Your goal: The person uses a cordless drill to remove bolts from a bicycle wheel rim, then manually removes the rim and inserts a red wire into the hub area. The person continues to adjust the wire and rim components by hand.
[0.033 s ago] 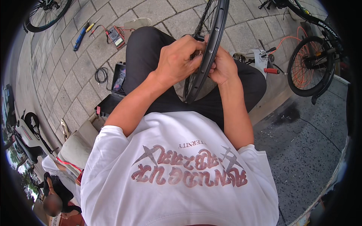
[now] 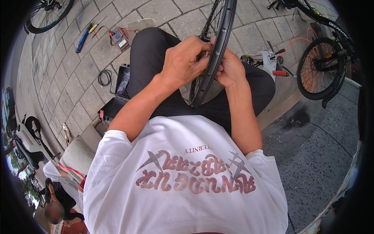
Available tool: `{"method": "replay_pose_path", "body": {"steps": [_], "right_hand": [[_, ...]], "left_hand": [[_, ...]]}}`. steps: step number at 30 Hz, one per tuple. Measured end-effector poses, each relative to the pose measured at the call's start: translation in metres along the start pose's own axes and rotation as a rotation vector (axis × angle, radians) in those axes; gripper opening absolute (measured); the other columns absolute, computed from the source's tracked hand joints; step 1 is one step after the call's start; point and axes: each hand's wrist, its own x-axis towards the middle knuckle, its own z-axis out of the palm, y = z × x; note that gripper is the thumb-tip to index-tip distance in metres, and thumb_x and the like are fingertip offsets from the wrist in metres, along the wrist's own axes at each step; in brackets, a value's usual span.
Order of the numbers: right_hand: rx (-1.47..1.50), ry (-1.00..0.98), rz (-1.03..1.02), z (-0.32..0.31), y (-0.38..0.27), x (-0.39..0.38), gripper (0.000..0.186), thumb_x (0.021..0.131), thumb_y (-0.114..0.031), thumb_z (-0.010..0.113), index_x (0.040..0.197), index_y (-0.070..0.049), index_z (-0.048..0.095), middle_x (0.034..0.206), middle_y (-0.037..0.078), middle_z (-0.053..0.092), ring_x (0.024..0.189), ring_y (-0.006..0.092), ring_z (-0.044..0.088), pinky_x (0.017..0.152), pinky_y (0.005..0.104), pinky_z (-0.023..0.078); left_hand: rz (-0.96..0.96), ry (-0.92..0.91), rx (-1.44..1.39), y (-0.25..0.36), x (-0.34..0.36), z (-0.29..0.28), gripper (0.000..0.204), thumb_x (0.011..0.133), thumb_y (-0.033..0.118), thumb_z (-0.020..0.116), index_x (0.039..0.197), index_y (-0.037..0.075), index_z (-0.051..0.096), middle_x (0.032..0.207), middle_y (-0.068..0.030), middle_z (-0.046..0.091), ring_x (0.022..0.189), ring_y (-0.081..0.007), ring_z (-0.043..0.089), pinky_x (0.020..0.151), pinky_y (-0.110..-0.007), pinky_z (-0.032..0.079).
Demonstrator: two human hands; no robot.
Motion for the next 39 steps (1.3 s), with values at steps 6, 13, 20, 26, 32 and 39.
{"method": "replay_pose_path", "body": {"steps": [6,13,20,26,32,39], "right_hand": [[0.040,0.042,0.022,-0.006,0.003,0.003,0.023,0.110,-0.029,0.060,0.108,-0.009,0.070,0.070,-0.004,0.061,0.044,0.0026,0.041,0.035,0.0197,0.031],[0.160,-0.016,-0.112,-0.005,0.019,-0.006,0.032,0.111,-0.039,0.059,0.110,-0.008,0.066,0.083,-0.002,0.062,0.070,0.0121,0.061,0.059,0.0283,0.049],[0.222,-0.178,-0.281,-0.025,0.042,-0.013,0.036,0.113,-0.030,0.056,0.136,-0.004,0.064,0.107,0.005,0.073,0.092,0.0175,0.072,0.074,0.0300,0.056],[-0.090,0.027,-0.479,-0.028,0.052,-0.020,0.031,0.110,-0.020,0.063,0.134,0.000,0.068,0.102,0.007,0.075,0.081,0.0126,0.072,0.069,0.0273,0.057],[-0.288,0.290,-0.658,-0.025,0.038,-0.023,0.027,0.109,-0.019,0.066,0.127,-0.001,0.074,0.088,0.002,0.073,0.071,0.0066,0.066,0.061,0.0228,0.053],[-0.424,0.240,-0.593,-0.004,-0.011,0.005,0.025,0.106,-0.020,0.069,0.124,-0.005,0.077,0.090,0.001,0.074,0.070,0.0057,0.064,0.063,0.0239,0.054]], "left_hand": [[0.066,0.029,-0.003,-0.006,0.001,0.002,0.019,0.083,0.010,0.083,0.101,0.008,0.078,0.092,-0.0061,0.073,0.074,-0.0254,0.073,0.061,-0.033,0.058],[0.045,0.001,0.009,-0.004,0.002,0.002,0.016,0.081,0.009,0.085,0.095,0.006,0.077,0.087,-0.0071,0.073,0.072,-0.0254,0.074,0.062,-0.033,0.059],[0.055,-0.012,0.035,0.001,0.004,0.001,0.016,0.083,0.008,0.086,0.094,0.004,0.076,0.089,-0.0090,0.074,0.075,-0.0249,0.075,0.063,-0.032,0.060],[-0.059,-0.212,-0.074,0.007,0.011,-0.014,0.031,0.090,0.001,0.076,0.121,0.002,0.070,0.110,-0.0103,0.071,0.090,-0.0189,0.072,0.072,-0.030,0.057],[-0.536,-0.284,-0.589,0.014,0.025,-0.030,0.052,0.099,0.009,0.071,0.148,-0.002,0.057,0.127,-0.0120,0.068,0.101,-0.0115,0.067,0.073,-0.024,0.054],[-0.602,-0.227,-0.499,0.040,0.041,-0.011,0.054,0.092,0.022,0.085,0.137,-0.001,0.066,0.122,-0.0141,0.070,0.090,-0.0118,0.071,0.074,-0.027,0.059]]}}
